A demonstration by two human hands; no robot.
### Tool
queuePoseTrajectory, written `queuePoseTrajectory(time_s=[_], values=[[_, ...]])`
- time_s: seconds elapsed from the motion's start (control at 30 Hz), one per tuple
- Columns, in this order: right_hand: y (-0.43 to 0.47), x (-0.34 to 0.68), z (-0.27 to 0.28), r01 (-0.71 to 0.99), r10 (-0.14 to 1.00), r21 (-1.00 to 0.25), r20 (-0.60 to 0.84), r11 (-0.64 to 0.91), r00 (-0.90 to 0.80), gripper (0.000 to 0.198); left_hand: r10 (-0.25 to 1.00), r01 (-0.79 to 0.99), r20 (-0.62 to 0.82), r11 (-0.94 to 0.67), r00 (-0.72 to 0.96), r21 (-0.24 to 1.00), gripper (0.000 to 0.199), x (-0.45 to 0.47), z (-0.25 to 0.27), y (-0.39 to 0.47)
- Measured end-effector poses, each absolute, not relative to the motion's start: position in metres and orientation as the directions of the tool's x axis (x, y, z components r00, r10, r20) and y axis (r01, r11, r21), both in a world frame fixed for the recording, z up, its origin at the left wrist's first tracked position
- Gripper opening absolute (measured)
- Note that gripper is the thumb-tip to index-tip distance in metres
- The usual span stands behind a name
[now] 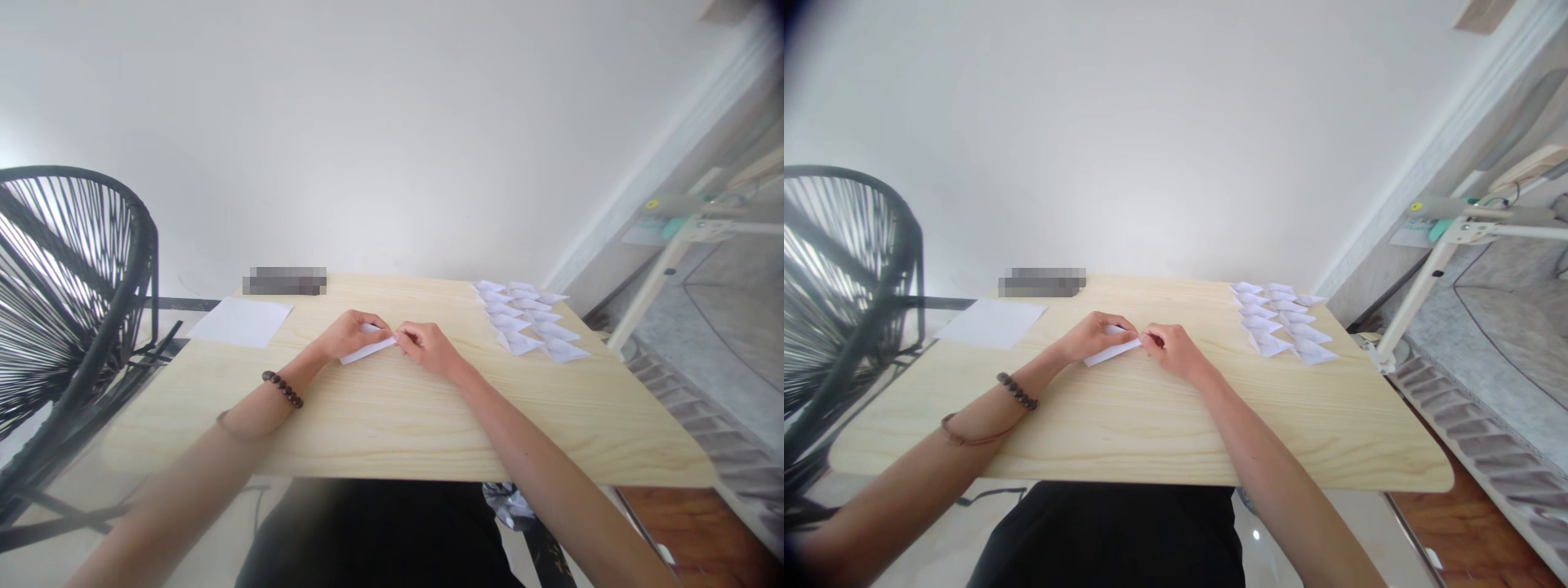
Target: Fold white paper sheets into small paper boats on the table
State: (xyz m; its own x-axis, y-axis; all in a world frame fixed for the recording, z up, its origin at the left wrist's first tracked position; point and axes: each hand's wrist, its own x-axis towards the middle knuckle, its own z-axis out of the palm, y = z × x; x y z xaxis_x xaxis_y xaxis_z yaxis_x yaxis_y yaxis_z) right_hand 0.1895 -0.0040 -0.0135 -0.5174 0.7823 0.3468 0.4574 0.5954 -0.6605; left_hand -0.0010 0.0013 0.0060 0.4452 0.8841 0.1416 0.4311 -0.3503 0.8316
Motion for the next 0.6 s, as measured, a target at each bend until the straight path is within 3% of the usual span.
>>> queuePoseTrajectory(time_s=[0.07,0.27,0.43,0.6], values=[[-0.002,0.191,-0.014,0.487,0.798,-0.644,0.373,0.59,-0.473,0.025,0.9,0.401,0.197,-0.358,0.389,0.843,0.034,0.0,0.002,0.003],[0.003,0.195,-0.014,0.527,0.837,-0.651,0.429,0.546,-0.339,0.024,0.911,0.209,0.172,-0.264,0.375,0.941,0.049,-0.007,-0.004,0.01],[0.005,0.197,-0.014,0.562,0.854,-0.644,0.418,0.519,-0.31,0.021,0.914,0.153,0.197,-0.265,0.355,0.952,0.04,-0.013,-0.006,0.016],[0.007,0.202,-0.013,0.577,0.866,-0.648,0.413,0.497,-0.282,0.023,0.94,-0.014,0.189,-0.193,0.285,0.981,0.032,-0.017,-0.008,0.022]])
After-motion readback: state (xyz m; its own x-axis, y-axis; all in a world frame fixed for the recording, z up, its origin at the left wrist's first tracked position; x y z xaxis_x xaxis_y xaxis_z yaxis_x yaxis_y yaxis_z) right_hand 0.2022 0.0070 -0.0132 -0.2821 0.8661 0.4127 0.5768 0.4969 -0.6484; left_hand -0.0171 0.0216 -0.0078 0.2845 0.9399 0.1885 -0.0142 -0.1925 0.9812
